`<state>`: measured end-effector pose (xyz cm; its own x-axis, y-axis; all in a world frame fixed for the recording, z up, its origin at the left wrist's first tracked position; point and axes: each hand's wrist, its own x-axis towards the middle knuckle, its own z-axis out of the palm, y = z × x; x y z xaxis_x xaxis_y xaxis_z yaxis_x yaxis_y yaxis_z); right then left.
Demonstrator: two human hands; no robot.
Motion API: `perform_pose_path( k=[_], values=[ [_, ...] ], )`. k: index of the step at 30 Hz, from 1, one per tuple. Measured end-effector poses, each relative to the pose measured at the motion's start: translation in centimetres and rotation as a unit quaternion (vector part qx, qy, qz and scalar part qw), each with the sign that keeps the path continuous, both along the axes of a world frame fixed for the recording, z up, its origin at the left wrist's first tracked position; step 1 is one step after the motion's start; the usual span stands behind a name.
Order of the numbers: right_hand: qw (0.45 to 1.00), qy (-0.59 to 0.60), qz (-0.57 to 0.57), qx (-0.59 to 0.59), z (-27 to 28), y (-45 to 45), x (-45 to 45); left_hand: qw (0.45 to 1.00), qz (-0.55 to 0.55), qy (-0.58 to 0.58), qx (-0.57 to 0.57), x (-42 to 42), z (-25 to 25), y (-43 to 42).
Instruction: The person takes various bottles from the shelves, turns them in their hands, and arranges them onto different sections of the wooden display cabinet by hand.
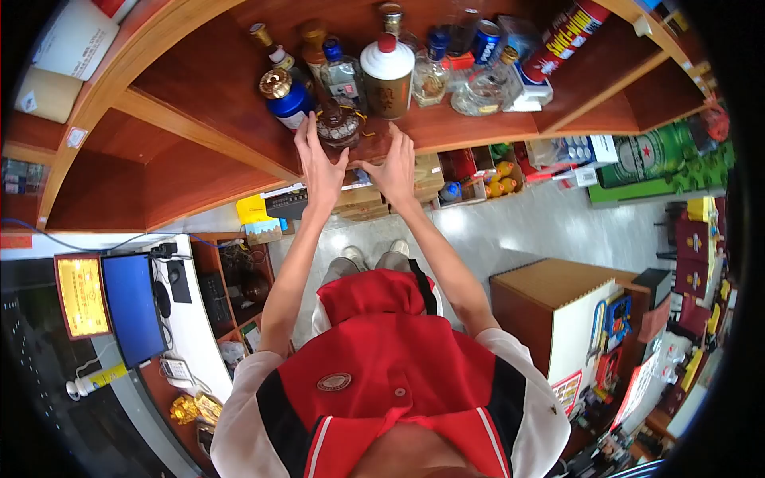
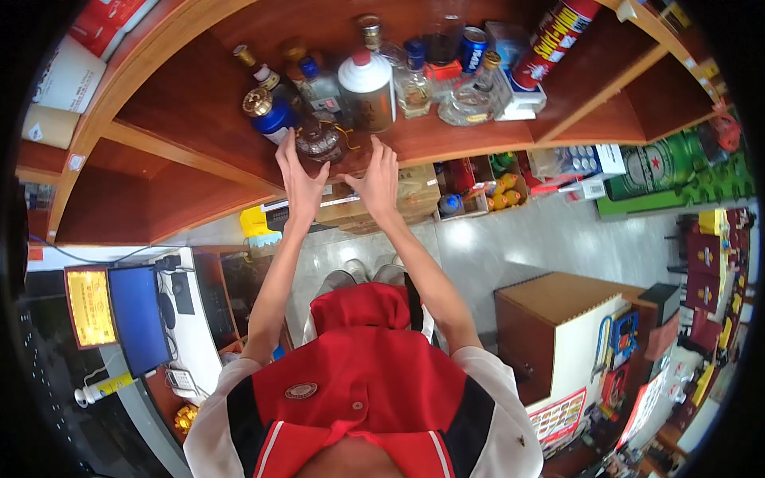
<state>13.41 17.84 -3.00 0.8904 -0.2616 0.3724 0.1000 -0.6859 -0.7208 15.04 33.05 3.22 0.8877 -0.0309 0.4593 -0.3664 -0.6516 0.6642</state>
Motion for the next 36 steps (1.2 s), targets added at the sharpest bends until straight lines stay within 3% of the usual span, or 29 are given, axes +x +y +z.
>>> perform_pose_path(
  k=[15,27,31,36],
  values=[
    [0.977,0.062,-0.200,-0.041,-2.8,-7.4,-17.1,0.997,0.012,-0.054,-0.061,-1.7,-1.2,-0.4],
    [0.979,0.002,-0.183,0.087,-3.0,-12.0,-16.3,0.996,0.021,-0.088,-0.026,-5.1,0.2,-4.1],
    [0.982,-0.014,-0.162,0.093,-3.5,-17.5,-16.7,0.988,0.063,-0.141,0.005,-4.2,-0.6,-6.7],
    [0.978,-0.004,-0.156,0.135,-4.0,-26.7,-19.4,0.980,0.156,-0.118,0.043,-3.6,-1.5,-9.4]
  ],
)
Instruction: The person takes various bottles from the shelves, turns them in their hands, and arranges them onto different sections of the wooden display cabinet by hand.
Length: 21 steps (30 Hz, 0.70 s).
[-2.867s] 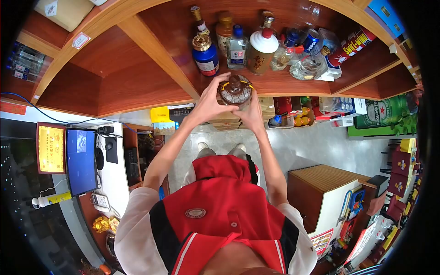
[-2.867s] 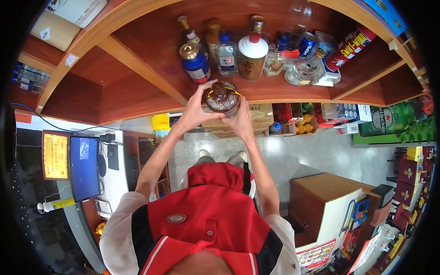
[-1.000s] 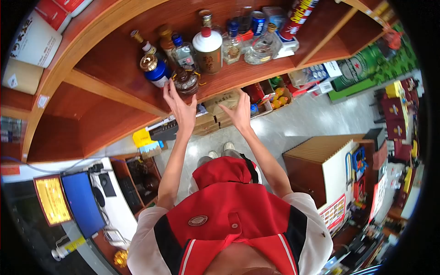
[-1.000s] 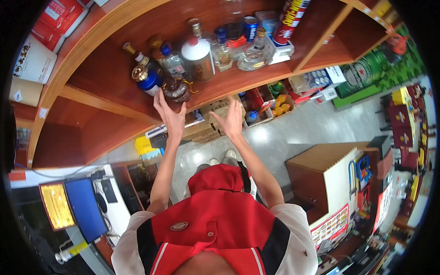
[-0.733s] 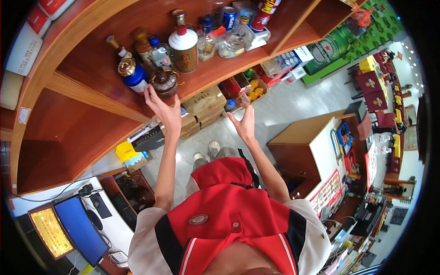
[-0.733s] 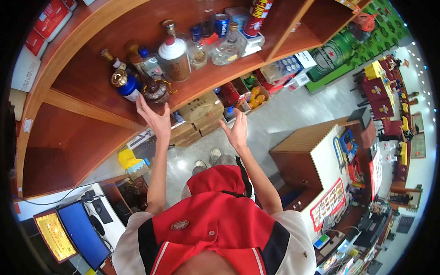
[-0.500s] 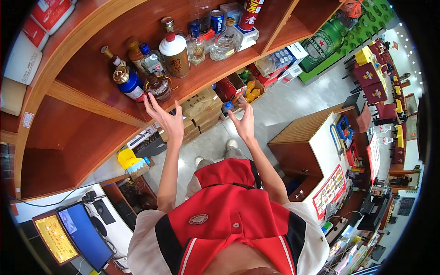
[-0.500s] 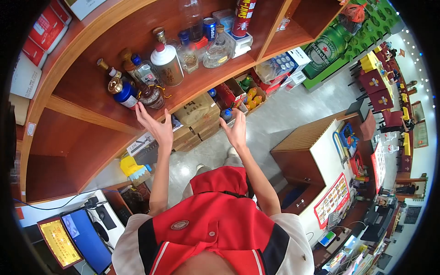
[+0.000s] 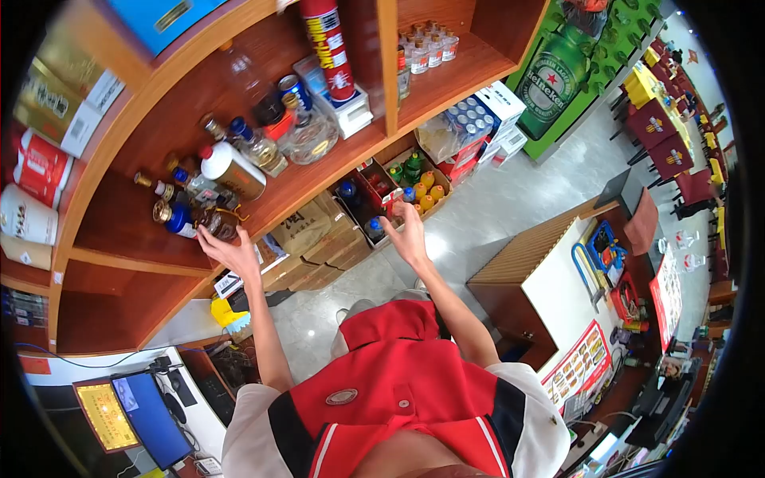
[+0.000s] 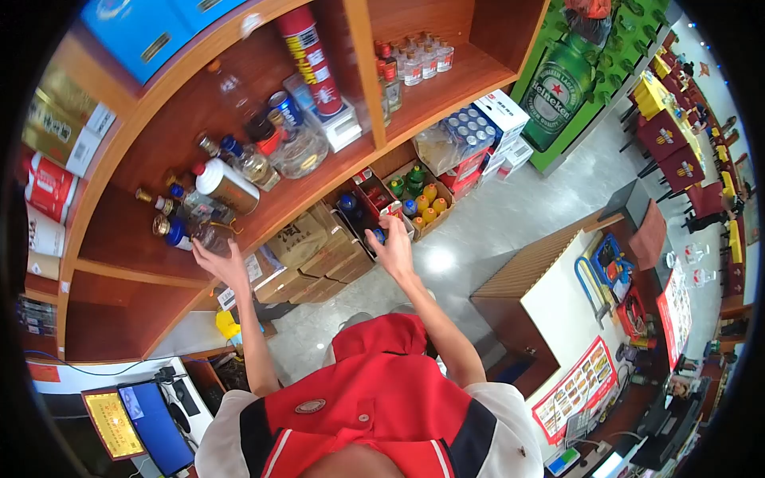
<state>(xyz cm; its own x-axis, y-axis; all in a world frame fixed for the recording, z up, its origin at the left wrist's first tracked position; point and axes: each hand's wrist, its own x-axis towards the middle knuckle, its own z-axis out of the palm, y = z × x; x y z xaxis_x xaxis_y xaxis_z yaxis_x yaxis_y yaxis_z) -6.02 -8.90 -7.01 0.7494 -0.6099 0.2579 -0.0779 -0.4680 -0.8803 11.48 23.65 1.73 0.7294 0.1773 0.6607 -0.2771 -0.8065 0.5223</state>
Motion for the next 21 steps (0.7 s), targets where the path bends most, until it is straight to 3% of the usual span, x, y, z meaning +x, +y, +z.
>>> perform_pose_path(
  k=[3,11,15,17,21],
  values=[
    [1.000,-0.002,-0.014,0.020,-1.8,-5.0,-1.4,0.999,0.025,0.002,0.023,-1.7,1.2,-3.4],
    [0.998,-0.026,-0.023,0.057,-2.5,-12.9,1.6,0.995,-0.089,0.037,0.013,-8.4,1.2,-15.8],
    [0.996,-0.008,-0.041,0.085,-3.0,-13.8,3.5,0.968,-0.231,0.098,-0.021,-11.1,-2.5,-19.7],
    [0.995,-0.004,-0.045,0.094,-2.0,-14.1,3.3,0.928,-0.284,0.212,-0.111,-12.4,-4.2,-22.5],
    [0.996,0.011,-0.077,0.037,0.2,-17.5,3.8,0.876,-0.404,0.220,-0.145,-13.2,-6.6,-28.4]
  ],
)
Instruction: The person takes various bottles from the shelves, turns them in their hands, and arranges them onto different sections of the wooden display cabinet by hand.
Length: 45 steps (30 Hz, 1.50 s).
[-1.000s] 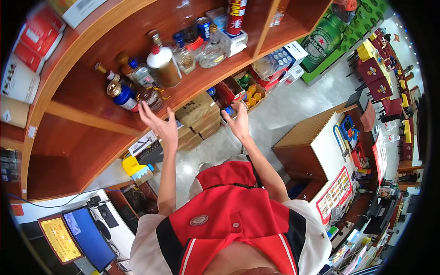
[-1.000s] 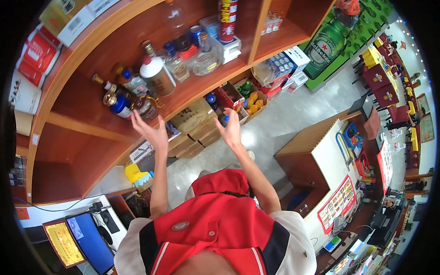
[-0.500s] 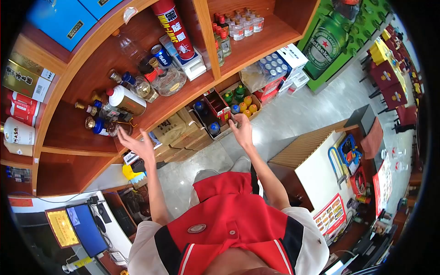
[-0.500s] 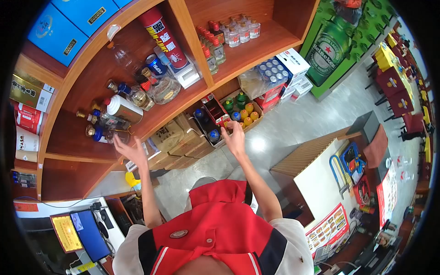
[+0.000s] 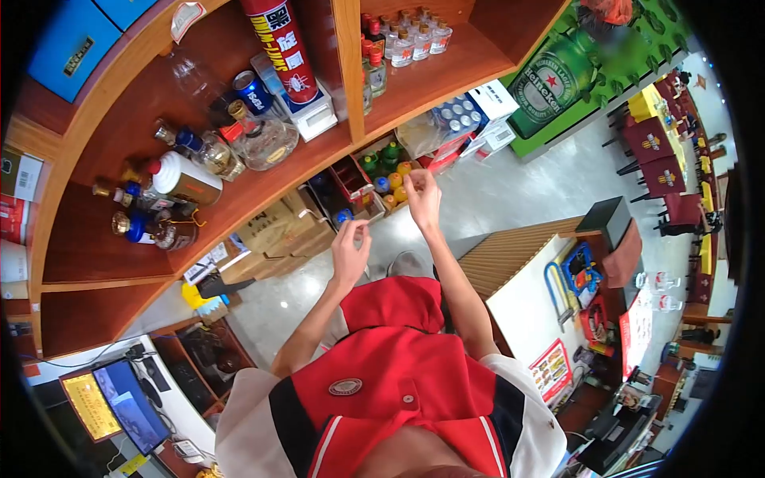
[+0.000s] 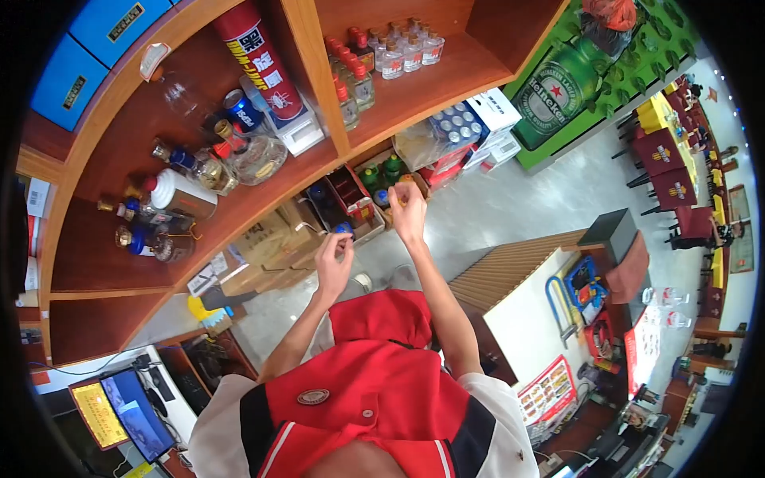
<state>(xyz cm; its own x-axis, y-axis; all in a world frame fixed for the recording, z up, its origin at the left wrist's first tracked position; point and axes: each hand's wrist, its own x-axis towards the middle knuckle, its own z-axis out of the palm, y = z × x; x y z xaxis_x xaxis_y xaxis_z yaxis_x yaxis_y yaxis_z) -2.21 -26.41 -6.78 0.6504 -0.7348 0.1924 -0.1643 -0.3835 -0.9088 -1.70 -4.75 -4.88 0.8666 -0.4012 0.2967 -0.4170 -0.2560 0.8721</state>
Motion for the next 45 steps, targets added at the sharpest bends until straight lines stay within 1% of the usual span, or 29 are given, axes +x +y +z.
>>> perform_pose_path(
  k=[1,3,4,6,8,9,10,12,14,15,16,18,20,22,24,26,29,32,33,34,36,38,40,41,42,43,44,45],
  values=[
    [1.000,-0.007,0.002,0.008,0.7,-1.3,0.8,1.000,0.003,0.005,-0.005,0.2,0.7,-1.9],
    [1.000,-0.017,0.009,0.017,2.5,-3.4,3.6,0.997,0.000,-0.024,-0.073,1.2,2.5,-5.9],
    [0.999,-0.029,0.017,0.014,3.8,-4.3,5.3,0.995,0.015,-0.066,-0.068,2.2,3.2,-7.9],
    [0.999,-0.036,0.038,0.012,5.1,-6.1,8.9,0.995,0.036,-0.049,-0.080,4.1,5.1,-11.7],
    [0.992,-0.086,0.045,-0.075,5.5,-8.0,12.7,0.988,0.083,-0.097,-0.086,6.3,5.9,-15.3],
    [0.992,-0.087,0.062,-0.072,5.5,-8.7,14.1,0.984,0.107,-0.116,-0.077,7.1,6.8,-16.8],
    [0.991,-0.106,0.067,-0.047,5.5,-9.5,15.6,0.983,0.128,-0.110,-0.072,8.2,7.0,-18.3],
    [0.987,-0.121,0.101,-0.018,5.2,-11.1,17.7,0.955,0.220,-0.198,-0.013,11.1,7.4,-21.0],
    [0.983,-0.112,0.147,-0.016,4.4,-12.2,18.7,0.934,0.282,-0.218,0.011,13.7,7.2,-23.5],
    [0.978,-0.096,0.181,0.029,5.5,-12.3,18.5,0.919,0.311,-0.242,0.030,14.9,7.1,-24.3],
    [0.976,-0.095,0.193,0.039,5.1,-12.5,19.0,0.915,0.321,-0.242,0.041,16.1,7.1,-24.9],
    [0.959,-0.070,0.269,0.055,4.6,-13.1,19.3,0.905,0.374,-0.195,0.052,17.5,7.1,-26.1],
    [0.951,-0.048,0.301,0.044,4.6,-13.4,19.8,0.901,0.389,-0.181,0.067,18.4,6.9,-26.6],
    [0.936,-0.041,0.337,0.092,4.0,-13.3,20.4,0.899,0.398,-0.164,0.085,18.7,7.0,-26.8],
    [0.931,-0.050,0.353,0.079,3.3,-13.1,20.7,0.887,0.418,-0.169,0.100,18.6,6.8,-27.0],
    [0.921,-0.083,0.378,-0.037,2.8,-13.0,21.2,0.884,0.436,-0.148,0.079,18.6,6.6,-27.3],
    [0.911,-0.102,0.395,-0.066,2.2,-12.5,21.8,0.871,0.457,-0.152,0.094,18.6,6.6,-27.5],
    [0.906,-0.123,0.404,-0.026,2.6,-12.4,22.0,0.870,0.457,-0.161,0.092,18.5,5.8,-27.3],
    [0.905,-0.134,0.399,-0.063,2.6,-12.6,22.1,0.869,0.457,-0.165,0.093,18.3,6.1,-27.2],
    [0.903,-0.136,0.402,-0.060,2.6,-12.9,21.9,0.867,0.460,-0.167,0.096,17.9,6.4,-27.2],
    [0.890,-0.179,0.403,-0.118,2.6,-13.8,20.6,0.881,0.436,-0.168,0.074,17.0,6.9,-27.3],
    [0.896,-0.157,0.403,-0.101,3.1,-14.6,18.4,0.884,0.425,-0.170,0.090,15.8,7.3,-27.6],
    [0.901,-0.196,0.372,-0.102,3.9,-15.5,15.9,0.909,0.402,-0.114,-0.011,14.4,7.9,-28.4],
    [0.903,-0.199,0.364,-0.113,4.1,-15.9,14.7,0.917,0.388,-0.078,-0.047,13.8,7.0,-28.6],
    [0.906,-0.190,0.363,-0.111,4.4,-16.3,13.3,0.919,0.386,-0.069,-0.044,13.1,7.5,-28.8],
    [0.909,-0.195,0.355,-0.094,4.7,-16.7,11.8,0.924,0.355,-0.030,-0.139,12.4,9.0,-29.1],
    [0.913,-0.200,0.347,-0.077,5.2,-17.0,10.7,0.917,0.323,0.009,-0.234,11.8,10.2,-29.2],
    [0.905,-0.235,0.348,-0.067,6.1,-17.3,9.9,0.902,0.296,0.055,-0.308,11.1,10.7,-28.9]
  ],
)
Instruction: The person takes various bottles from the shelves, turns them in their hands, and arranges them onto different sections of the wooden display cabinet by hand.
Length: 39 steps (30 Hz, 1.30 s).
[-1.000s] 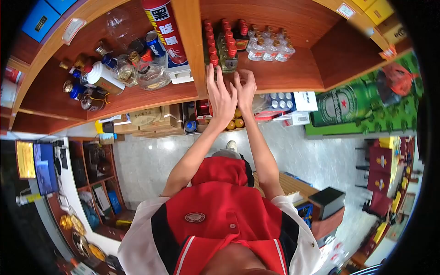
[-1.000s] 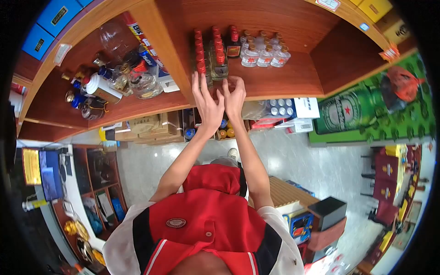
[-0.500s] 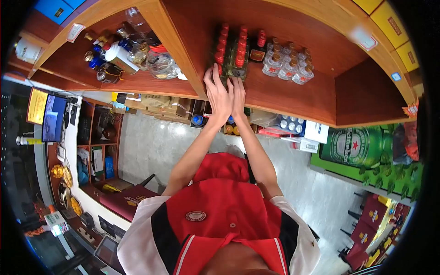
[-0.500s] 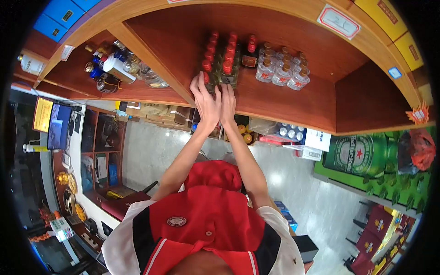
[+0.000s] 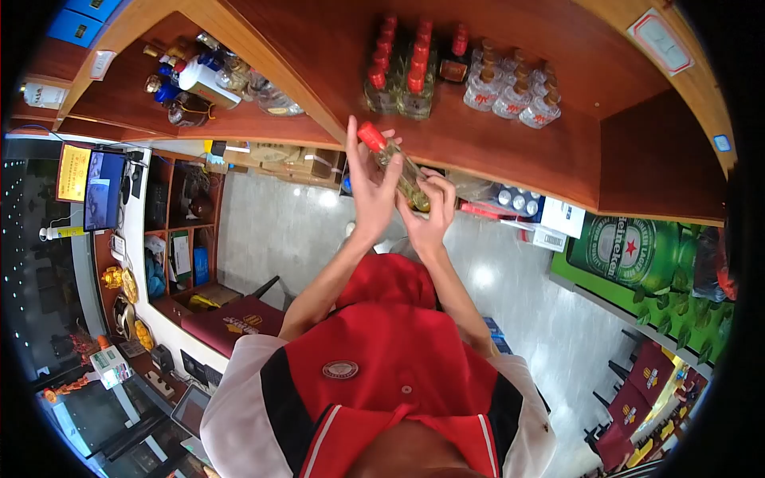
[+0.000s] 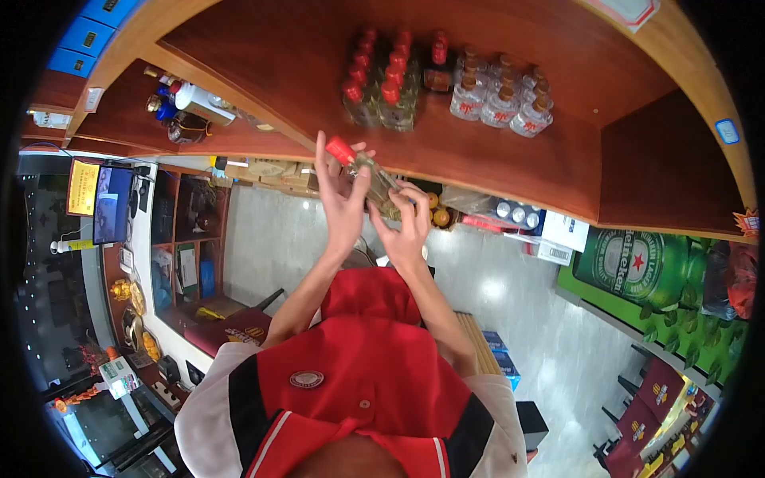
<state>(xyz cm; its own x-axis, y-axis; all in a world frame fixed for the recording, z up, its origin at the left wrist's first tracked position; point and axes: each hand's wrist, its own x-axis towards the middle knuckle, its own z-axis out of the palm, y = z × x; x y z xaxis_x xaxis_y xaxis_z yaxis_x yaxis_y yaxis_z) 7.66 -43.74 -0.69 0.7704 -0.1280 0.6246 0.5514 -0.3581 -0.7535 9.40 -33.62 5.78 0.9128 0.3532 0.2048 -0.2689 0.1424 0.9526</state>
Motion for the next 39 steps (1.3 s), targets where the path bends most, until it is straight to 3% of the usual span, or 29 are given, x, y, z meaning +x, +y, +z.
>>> perform_pose_path(
  k=[2,5,7,9,15,21,29,31,33,35,37,39],
  values=[
    [1.000,0.003,0.010,-0.012,2.5,-0.7,-2.2,0.988,-0.056,0.057,-0.130,-1.0,1.8,0.8],
    [0.998,-0.009,0.029,-0.053,3.5,-0.5,-5.4,0.919,-0.163,0.145,-0.328,-2.2,1.2,2.5],
    [0.996,-0.063,0.007,-0.060,3.9,0.9,-7.0,0.918,-0.155,0.138,-0.338,-3.0,2.4,3.0],
    [0.995,-0.081,0.013,-0.063,4.0,2.3,-7.8,0.879,-0.214,0.107,-0.412,-3.9,2.2,4.5],
    [0.988,-0.131,0.044,-0.066,4.5,9.9,-10.1,0.894,-0.196,0.050,-0.399,-7.7,3.3,13.0],
    [0.978,-0.120,0.157,-0.070,5.6,23.9,-13.5,0.908,-0.102,0.007,-0.407,-14.5,2.5,27.9],
    [0.947,0.002,0.320,-0.010,7.2,45.9,-18.3,0.927,0.057,-0.055,-0.367,-23.9,3.1,49.4],
    [0.916,0.092,0.385,0.057,6.9,50.4,-18.4,0.930,0.088,-0.075,-0.348,-25.3,3.1,53.6],
    [0.900,0.107,0.419,0.062,6.9,54.4,-18.1,0.940,0.135,-0.049,-0.308,-26.1,2.6,57.6],
    [0.855,0.216,0.451,0.137,6.1,58.4,-17.4,0.937,0.150,-0.052,-0.311,-26.3,2.3,61.1],
    [0.842,0.215,0.477,0.131,5.4,62.2,-15.9,0.956,0.187,0.027,-0.226,-25.6,2.3,64.7],
    [0.828,0.249,0.486,0.124,4.5,66.1,-14.2,0.955,0.195,0.023,-0.224,-24.0,2.3,69.0]
  ],
)
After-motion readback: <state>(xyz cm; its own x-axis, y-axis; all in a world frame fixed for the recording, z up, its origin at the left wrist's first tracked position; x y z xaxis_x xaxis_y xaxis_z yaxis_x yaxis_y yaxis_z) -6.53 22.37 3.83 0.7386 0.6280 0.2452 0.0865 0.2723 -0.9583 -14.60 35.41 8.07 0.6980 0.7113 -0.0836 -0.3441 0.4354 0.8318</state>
